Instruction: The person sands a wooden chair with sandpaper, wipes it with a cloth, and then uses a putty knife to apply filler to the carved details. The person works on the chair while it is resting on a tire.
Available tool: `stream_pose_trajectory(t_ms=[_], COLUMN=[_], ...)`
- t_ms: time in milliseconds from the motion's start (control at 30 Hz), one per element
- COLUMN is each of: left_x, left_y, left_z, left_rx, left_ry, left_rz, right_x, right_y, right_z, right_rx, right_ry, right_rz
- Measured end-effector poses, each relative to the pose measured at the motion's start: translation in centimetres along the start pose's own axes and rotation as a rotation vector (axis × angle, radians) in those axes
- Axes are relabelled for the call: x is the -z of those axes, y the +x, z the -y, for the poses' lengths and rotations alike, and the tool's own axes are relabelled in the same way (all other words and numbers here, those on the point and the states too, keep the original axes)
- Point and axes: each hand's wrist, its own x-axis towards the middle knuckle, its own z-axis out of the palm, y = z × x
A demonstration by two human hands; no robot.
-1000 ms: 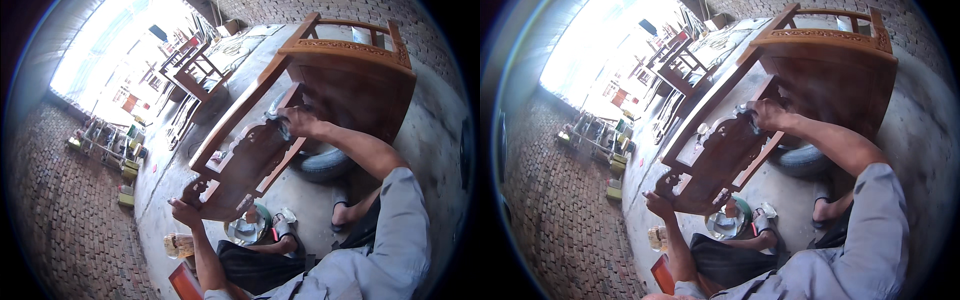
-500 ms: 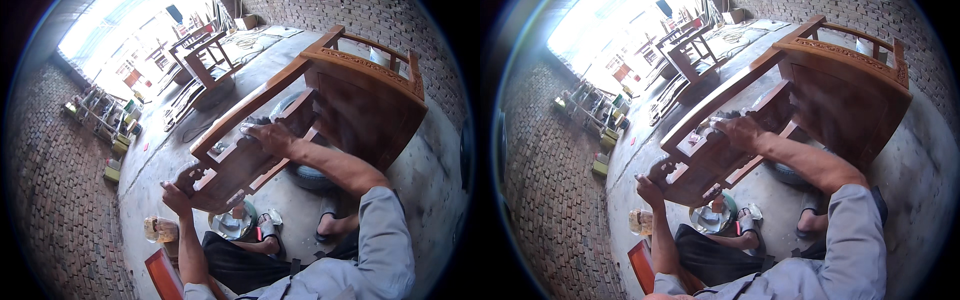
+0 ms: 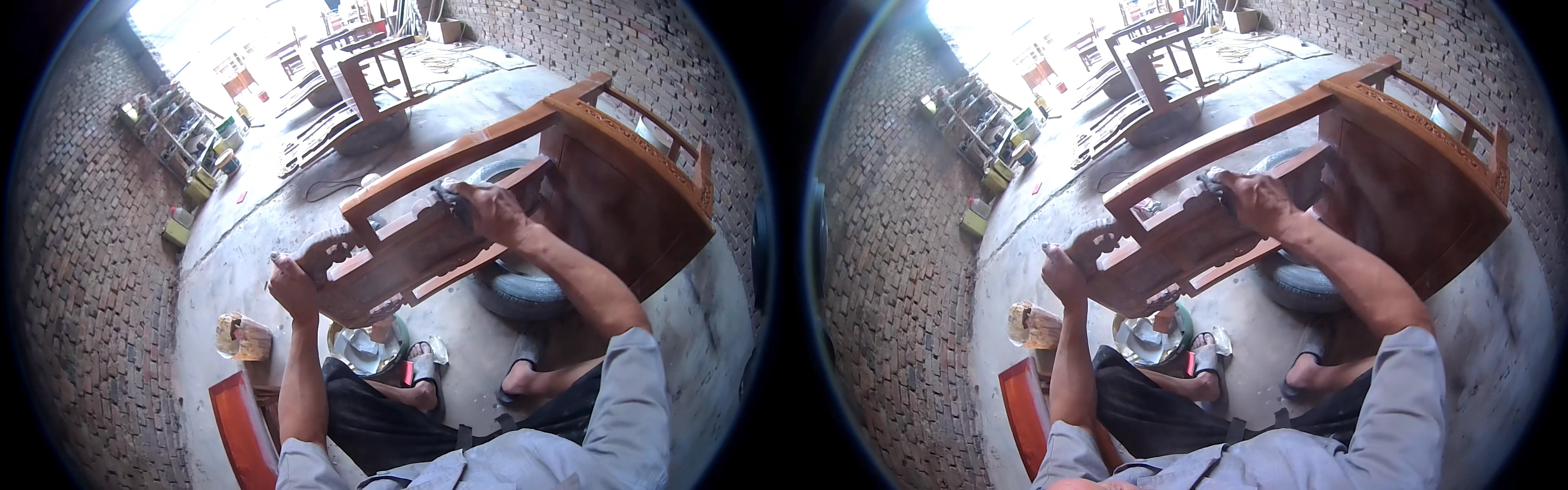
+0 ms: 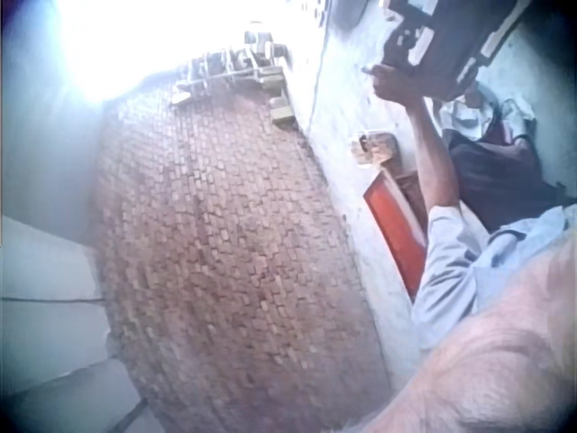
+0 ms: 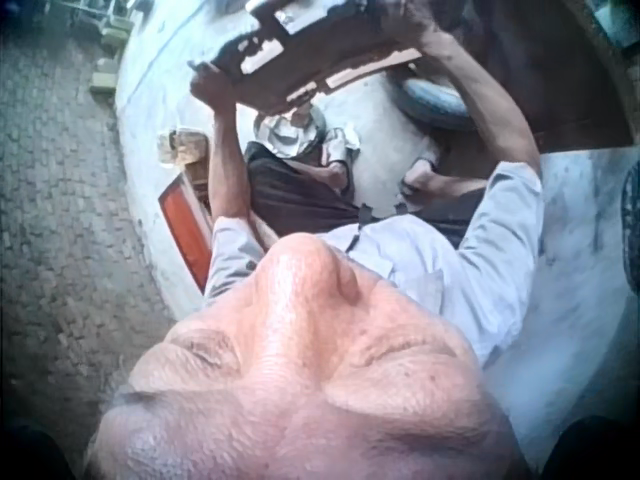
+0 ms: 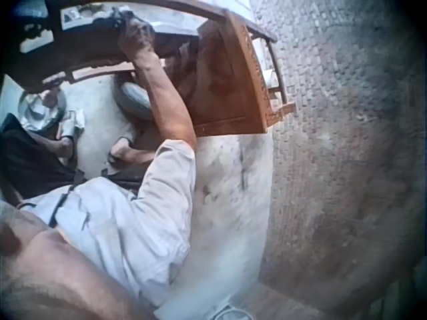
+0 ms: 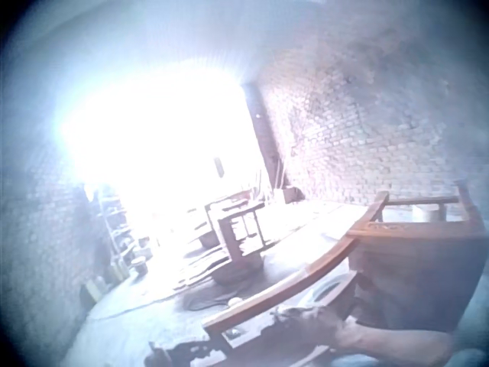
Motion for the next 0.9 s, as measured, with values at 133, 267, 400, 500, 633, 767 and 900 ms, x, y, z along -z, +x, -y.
stream_pose_trajectory(t_ms=[133,267,400,500,633,767,900], left_x=[0.1,0.7,-0.9,0.3,0.7,-0.1,0.6], left_y=[-0.5,-0.2,-0.2,0.0,0.0,0.1,-0.1], left_z=[0.1,0.3,0.4,0.4,0.5,0.7,0.5], left_rx=[-0.001,0.050,0.004,0.008,0.032,0.011,0.015], left_ry=[-0.015,0.010,-0.005,0.036,0.026,0.030,0.062], left_rz=[0.040,0.053,0.006,0.093,0.046,0.052,0.069], right_x=[-2.5,-1.3,-1.9,-3.5,0.0,-0.7,-2.0], right_y=[1.2,1.2,0.8,2.0,2.7,1.9,0.8], right_z=[4.9,1.3,3.2,4.9,5.9,5.9,8.3], right_rx=[0.080,0.081,0.148,0.220,0.149,0.113,0.208], right_ry=[-0.163,-0.255,-0.213,-0.259,-0.492,-0.447,-0.295], right_rz=[0.099,0.164,0.117,0.208,0.278,0.255,0.159])
